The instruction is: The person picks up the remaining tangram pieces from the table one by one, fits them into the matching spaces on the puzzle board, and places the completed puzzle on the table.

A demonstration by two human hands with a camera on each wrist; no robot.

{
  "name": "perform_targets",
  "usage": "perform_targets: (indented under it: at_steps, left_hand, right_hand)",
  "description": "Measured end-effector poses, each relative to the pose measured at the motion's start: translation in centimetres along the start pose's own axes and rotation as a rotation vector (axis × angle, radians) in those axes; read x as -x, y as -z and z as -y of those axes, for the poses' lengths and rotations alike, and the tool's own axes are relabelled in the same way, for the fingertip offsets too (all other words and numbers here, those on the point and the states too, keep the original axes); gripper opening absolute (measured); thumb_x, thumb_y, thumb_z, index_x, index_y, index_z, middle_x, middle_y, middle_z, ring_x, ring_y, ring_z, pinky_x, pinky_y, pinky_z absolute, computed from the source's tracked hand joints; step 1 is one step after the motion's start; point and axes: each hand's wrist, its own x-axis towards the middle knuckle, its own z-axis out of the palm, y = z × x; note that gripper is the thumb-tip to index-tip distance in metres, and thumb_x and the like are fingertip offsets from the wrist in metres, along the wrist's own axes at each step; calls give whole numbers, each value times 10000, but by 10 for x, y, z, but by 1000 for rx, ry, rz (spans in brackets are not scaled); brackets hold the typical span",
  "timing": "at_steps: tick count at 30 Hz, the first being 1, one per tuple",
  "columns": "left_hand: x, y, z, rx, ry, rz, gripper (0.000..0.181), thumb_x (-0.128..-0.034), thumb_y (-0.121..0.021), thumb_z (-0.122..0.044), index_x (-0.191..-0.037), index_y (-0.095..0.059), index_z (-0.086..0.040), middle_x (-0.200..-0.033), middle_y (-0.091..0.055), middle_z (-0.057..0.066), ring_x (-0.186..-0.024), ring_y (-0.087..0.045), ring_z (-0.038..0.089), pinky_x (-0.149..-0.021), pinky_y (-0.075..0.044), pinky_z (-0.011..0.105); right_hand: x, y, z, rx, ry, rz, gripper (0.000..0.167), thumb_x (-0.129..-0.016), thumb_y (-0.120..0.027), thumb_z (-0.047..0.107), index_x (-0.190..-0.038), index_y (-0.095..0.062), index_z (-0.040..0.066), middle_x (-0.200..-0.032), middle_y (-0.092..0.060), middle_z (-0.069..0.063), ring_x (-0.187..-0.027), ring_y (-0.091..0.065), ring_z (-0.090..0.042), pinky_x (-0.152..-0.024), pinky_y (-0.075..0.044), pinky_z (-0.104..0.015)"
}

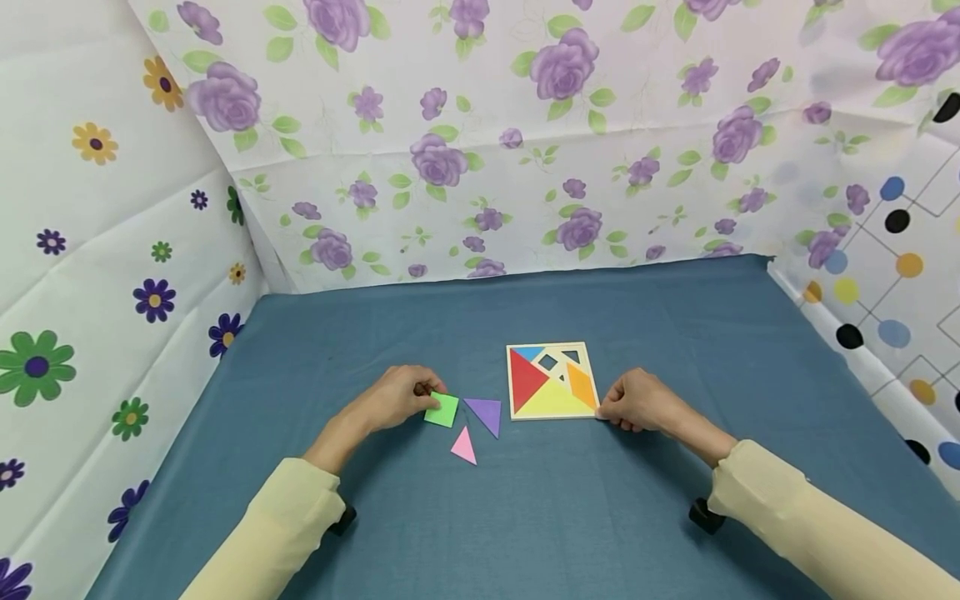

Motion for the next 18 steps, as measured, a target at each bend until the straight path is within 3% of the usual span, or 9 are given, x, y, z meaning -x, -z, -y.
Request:
perform_targets:
  at_steps: [18]
  left_hand:
    - [5, -1, -25, -25, 33, -13, 147, -985, -698, -57, -1113, -770, -57, -1030, -726, 22, -880, -640, 118, -759, -549, 314]
  right_hand:
    - [0, 1, 1, 1, 3, 6, 236, -941, -762, 138, -723, -753, 50, -651, -660, -69, -566, -599, -180, -544, -513, -311]
